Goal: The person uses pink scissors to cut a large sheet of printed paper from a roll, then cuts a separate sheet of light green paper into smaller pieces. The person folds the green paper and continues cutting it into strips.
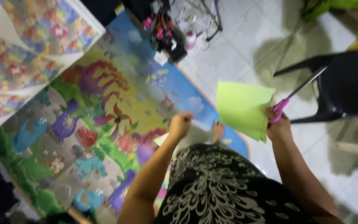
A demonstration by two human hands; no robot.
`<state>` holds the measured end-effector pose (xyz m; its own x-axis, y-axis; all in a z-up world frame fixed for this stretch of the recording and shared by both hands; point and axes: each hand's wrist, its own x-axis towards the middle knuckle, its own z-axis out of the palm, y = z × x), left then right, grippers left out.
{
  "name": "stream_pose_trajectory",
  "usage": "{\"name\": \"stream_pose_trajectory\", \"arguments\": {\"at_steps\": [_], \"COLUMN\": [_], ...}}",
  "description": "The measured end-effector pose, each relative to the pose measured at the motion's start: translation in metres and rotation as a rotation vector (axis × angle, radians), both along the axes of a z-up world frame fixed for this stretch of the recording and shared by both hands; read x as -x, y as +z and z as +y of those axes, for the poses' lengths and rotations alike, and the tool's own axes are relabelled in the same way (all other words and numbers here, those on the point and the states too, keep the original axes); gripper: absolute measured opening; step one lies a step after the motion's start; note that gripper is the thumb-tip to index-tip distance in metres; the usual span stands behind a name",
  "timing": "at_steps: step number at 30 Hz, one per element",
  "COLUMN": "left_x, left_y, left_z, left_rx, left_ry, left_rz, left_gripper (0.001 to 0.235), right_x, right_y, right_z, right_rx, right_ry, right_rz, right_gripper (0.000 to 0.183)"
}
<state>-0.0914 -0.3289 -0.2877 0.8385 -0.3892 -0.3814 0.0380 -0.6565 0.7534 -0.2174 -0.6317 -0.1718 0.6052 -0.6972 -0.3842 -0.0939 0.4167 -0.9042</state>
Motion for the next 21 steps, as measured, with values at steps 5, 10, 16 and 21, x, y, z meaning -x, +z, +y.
{"name": "stream_pose_trajectory", "arguments": {"at_steps": [5, 10, 16, 21], "left_x": [-0.081, -0.090, -0.054, -0.065], "left_y": [0.166, 0.217, 0.199, 0.212], "left_z": [-0.095, -0.179, -0.218, -0.215], "left_rx": [0.553, 0.923, 1.100, 0.888], "left_ry": [0.453, 0.177, 0.105, 0.244], "left_rz": [-0.514, -0.858, -0.697, -0.830], "left_gripper": [0.018, 0.032, 0.031, 0.029], "right_x": [-0.039, -0.074, -0.120, -0.134], "right_y": [0.007, -0.075, 0.018, -0.018], "right_z": [-0.045, -0.098, -0.109, -0.131], "right_rx": [0.132, -0.426, -0.691, -0.606], "right_ry": [0.121, 0.217, 0.348, 0.448], "right_rz": [0.229, -0.051, 0.164, 0.148], "right_gripper": [0.029, 0.014, 0.032, 0.039]}}
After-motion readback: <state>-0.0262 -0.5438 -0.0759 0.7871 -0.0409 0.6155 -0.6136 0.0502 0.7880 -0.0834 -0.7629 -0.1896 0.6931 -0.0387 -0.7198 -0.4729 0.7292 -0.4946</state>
